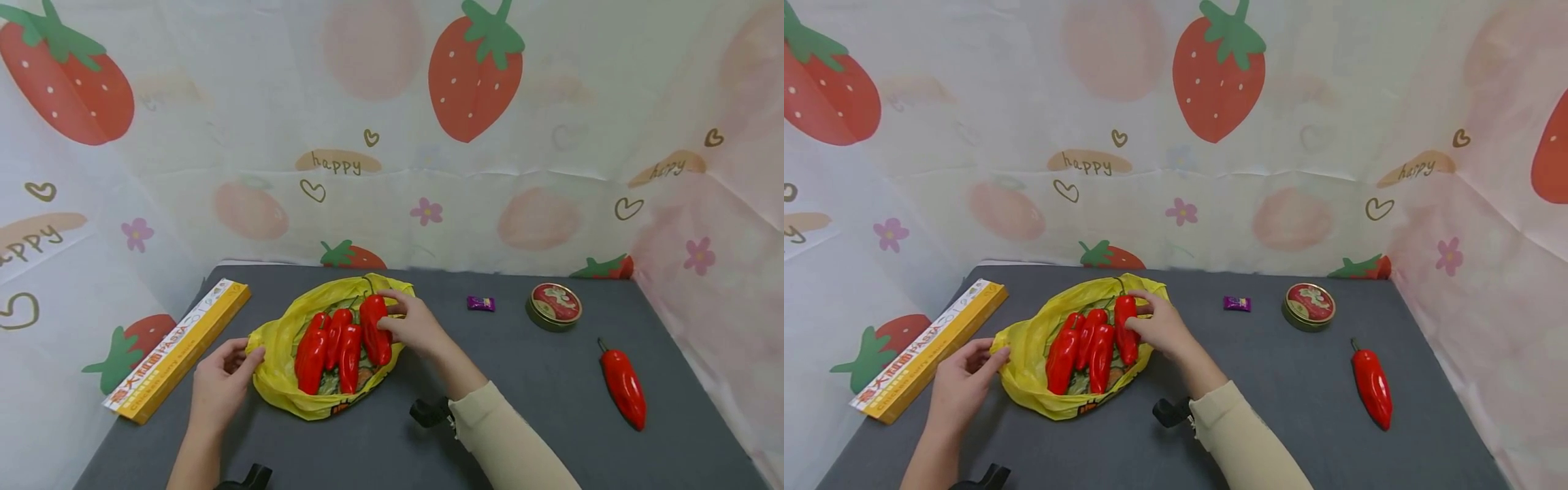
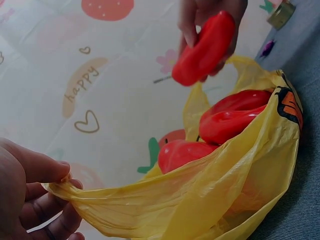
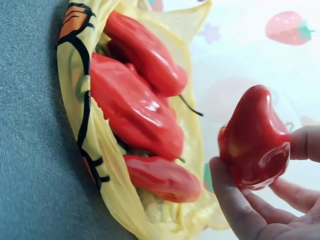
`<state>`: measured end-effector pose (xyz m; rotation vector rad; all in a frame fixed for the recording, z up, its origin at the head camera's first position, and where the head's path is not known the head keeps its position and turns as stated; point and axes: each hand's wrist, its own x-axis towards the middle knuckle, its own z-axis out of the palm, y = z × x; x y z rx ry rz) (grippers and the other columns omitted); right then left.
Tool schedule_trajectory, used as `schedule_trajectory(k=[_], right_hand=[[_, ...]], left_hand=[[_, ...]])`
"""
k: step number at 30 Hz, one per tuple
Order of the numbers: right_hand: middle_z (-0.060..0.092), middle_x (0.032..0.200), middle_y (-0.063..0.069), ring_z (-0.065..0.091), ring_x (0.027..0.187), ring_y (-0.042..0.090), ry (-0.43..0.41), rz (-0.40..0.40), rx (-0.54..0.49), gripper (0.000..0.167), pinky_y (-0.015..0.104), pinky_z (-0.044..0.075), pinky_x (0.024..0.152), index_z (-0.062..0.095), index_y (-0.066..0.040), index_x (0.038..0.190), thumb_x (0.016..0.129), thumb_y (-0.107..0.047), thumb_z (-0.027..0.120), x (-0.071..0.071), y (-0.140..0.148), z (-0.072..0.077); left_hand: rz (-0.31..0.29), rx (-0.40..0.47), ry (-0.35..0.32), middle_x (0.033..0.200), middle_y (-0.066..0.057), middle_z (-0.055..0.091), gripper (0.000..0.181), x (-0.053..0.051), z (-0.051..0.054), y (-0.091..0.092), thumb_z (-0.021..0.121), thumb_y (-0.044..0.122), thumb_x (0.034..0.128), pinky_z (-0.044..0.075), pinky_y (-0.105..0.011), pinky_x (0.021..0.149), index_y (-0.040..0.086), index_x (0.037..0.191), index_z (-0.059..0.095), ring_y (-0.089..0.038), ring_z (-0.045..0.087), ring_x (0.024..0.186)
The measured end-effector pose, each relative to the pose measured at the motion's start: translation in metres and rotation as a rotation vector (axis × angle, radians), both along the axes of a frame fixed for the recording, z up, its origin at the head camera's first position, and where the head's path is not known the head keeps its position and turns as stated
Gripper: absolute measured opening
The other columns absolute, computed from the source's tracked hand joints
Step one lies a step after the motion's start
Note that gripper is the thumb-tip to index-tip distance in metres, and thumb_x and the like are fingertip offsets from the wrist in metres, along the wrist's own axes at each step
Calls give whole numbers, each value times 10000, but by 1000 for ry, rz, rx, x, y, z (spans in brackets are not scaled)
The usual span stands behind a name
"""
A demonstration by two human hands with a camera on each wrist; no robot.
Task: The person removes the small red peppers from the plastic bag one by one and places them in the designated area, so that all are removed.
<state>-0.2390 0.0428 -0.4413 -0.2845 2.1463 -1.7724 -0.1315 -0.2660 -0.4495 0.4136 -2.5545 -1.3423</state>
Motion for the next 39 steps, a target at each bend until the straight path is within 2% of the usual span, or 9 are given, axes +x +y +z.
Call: schedule_trajectory(k=[6,8,15,23,32,39], right_hand=[[626,1275,140,663,1021,251,79,-26,15,543,385,603,759,535,-232,1446,934,-195,712,10,19,9],[624,1287,144,655,1047,272,103,-30,15,555,397,604,754,524,-216,1455,935,-206,718,13,27,11],[588,1365,157,645,1124,339,119,-61,18,585,446,605,789,515,-230,1444,914,-217,760,24,63,21],[547,1407,199,602,1179,415,166,-142,92,620,457,600,816,483,-201,1478,921,-240,752,33,110,19],[559,1404,226,615,1176,407,217,-181,156,602,444,595,837,461,-165,1504,961,-250,705,45,148,21],[609,1348,229,596,1170,369,246,-219,254,599,364,589,789,467,-176,1504,963,-277,702,55,170,24]], left_hand=[[-5,3,8,1059,-85,682,433,1,1,1,655,434,972,489,-136,702,100,1248,677,-119,560,853],[-8,6,7,1053,-88,682,436,1,1,2,658,432,971,488,-137,699,93,1246,677,-116,559,846],[-1,6,2,1054,-89,682,440,1,0,2,660,435,969,486,-134,700,91,1243,677,-120,556,847],[-6,8,19,1031,-78,690,407,1,0,2,671,410,968,491,-140,696,92,1221,687,-102,567,834],[6,7,9,1040,-79,690,406,1,2,3,666,412,971,483,-129,704,93,1221,684,-105,561,845],[3,9,18,1026,-73,694,400,1,1,4,669,409,969,485,-130,702,93,1213,687,-99,564,839]])
